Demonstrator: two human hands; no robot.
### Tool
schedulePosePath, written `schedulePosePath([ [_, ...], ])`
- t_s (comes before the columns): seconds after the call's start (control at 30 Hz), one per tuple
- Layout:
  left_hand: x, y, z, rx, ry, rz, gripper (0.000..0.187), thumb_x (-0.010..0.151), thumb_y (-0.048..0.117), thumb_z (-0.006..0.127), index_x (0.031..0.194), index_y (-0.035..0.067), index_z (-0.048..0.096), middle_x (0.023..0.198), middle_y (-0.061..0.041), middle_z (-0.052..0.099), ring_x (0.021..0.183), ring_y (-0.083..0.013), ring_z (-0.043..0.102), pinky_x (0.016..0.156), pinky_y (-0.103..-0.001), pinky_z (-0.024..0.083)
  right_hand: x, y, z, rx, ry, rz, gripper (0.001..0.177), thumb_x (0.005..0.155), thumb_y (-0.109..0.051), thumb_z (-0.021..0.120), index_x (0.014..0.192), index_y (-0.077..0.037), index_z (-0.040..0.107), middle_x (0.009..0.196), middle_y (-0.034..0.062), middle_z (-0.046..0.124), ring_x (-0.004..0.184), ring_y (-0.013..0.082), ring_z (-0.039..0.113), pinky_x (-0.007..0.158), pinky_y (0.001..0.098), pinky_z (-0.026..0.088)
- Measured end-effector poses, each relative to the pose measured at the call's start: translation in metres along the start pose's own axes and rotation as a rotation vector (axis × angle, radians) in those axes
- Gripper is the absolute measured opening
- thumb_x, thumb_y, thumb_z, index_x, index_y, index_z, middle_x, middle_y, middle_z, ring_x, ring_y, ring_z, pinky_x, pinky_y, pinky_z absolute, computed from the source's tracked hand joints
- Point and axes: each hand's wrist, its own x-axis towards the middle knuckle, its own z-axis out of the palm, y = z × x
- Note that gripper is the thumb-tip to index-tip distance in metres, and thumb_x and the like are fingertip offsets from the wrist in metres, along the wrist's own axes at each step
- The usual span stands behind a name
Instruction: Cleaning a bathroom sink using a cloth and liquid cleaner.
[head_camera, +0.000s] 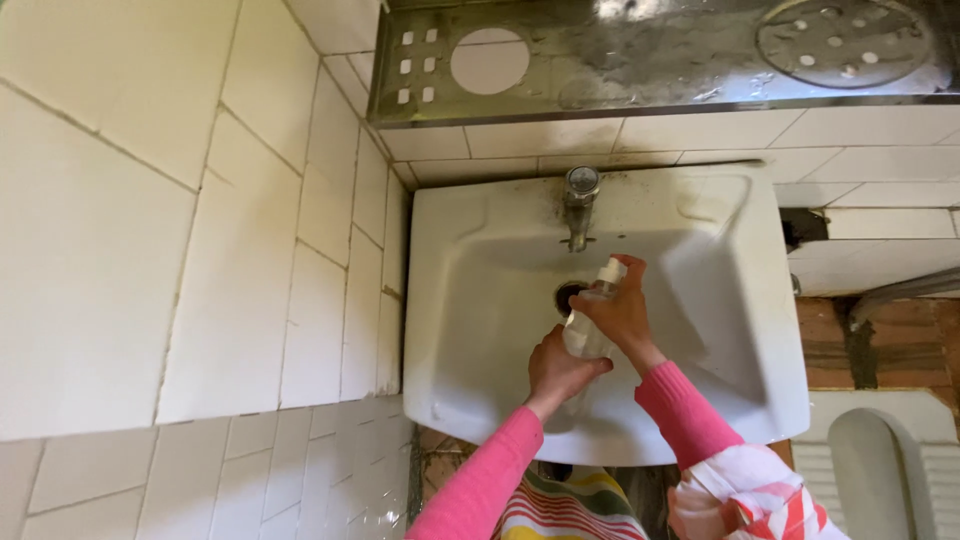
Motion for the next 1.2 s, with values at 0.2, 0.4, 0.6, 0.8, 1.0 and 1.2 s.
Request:
schedulePosePath([
  [0.2, 0.005, 0.021, 0.012, 0.047, -0.018, 0.068, 0.070, 0.057, 0.041, 0.088, 0.116, 0.009, 0.065, 0.106, -0.012, 0.077, 0.097, -0.0310, 0.073, 0.086, -0.041, 0.058, 0.007, 0.008, -0.019, 0.068, 0.064, 0.021, 0.095, 0.066, -0.009, 0.088, 0.140, -0.011, 0.030, 0.097, 0.0122, 0.066, 0.086, 0.0238, 0.069, 0.077, 0.0390, 0.060],
  [0.4, 0.018, 0.038, 0.036, 0.041, -0.069, 0.073, 0.070, 0.057, 0.044, 0.087, 0.113, 0.008, 0.066, 0.105, -0.012, 0.077, 0.097, -0.0300, 0.074, 0.086, -0.041, 0.058, 0.009, 0.008, -0.054, 0.108, 0.082, -0.043, 0.098, 0.067, -0.010, 0.088, 0.143, -0.011, 0.027, 0.101, 0.0110, 0.061, 0.088, 0.0205, 0.065, 0.075, 0.0374, 0.059],
  [0.6, 0.021, 0.033, 0.059, 0.051, -0.099, 0.095, 0.073, 0.056, 0.045, 0.087, 0.115, 0.007, 0.065, 0.106, -0.013, 0.076, 0.097, -0.0305, 0.074, 0.086, -0.042, 0.058, 0.009, 0.025, -0.067, 0.066, 0.207, 0.112, 0.088, 0.069, -0.009, 0.086, 0.140, -0.010, 0.034, 0.100, 0.0118, 0.065, 0.089, 0.0216, 0.066, 0.078, 0.0381, 0.059],
  [0.8, 0.008, 0.018, 0.051, -0.041, -0.066, 0.011, 0.069, 0.059, 0.038, 0.088, 0.116, 0.008, 0.064, 0.107, -0.011, 0.075, 0.098, -0.0274, 0.074, 0.088, -0.040, 0.057, 0.006, 0.023, -0.046, 0.099, 0.070, -0.047, 0.098, 0.063, -0.011, 0.088, 0.141, -0.012, 0.029, 0.100, 0.0098, 0.061, 0.089, 0.0216, 0.066, 0.073, 0.0390, 0.059],
  [1.0, -0.007, 0.000, 0.021, -0.155, 0.065, -0.058, 0.061, 0.059, 0.033, 0.087, 0.110, 0.005, 0.066, 0.101, -0.012, 0.077, 0.092, -0.0266, 0.076, 0.085, -0.039, 0.059, 0.002, 0.005, 0.003, -0.109, -0.008, -0.017, 0.089, 0.065, -0.018, 0.090, 0.135, -0.015, 0.035, 0.090, 0.0081, 0.070, 0.083, 0.0260, 0.072, 0.076, 0.0412, 0.057],
  [1.2, -0.006, -0.023, -0.011, -0.161, 0.144, -0.103, 0.058, 0.061, 0.031, 0.088, 0.108, 0.004, 0.067, 0.098, -0.013, 0.078, 0.088, -0.0261, 0.077, 0.083, -0.038, 0.060, 0.002, -0.010, 0.052, -0.033, -0.063, -0.082, 0.090, 0.063, -0.022, 0.088, 0.135, -0.015, 0.034, 0.089, 0.0084, 0.070, 0.082, 0.0263, 0.072, 0.075, 0.0419, 0.059],
])
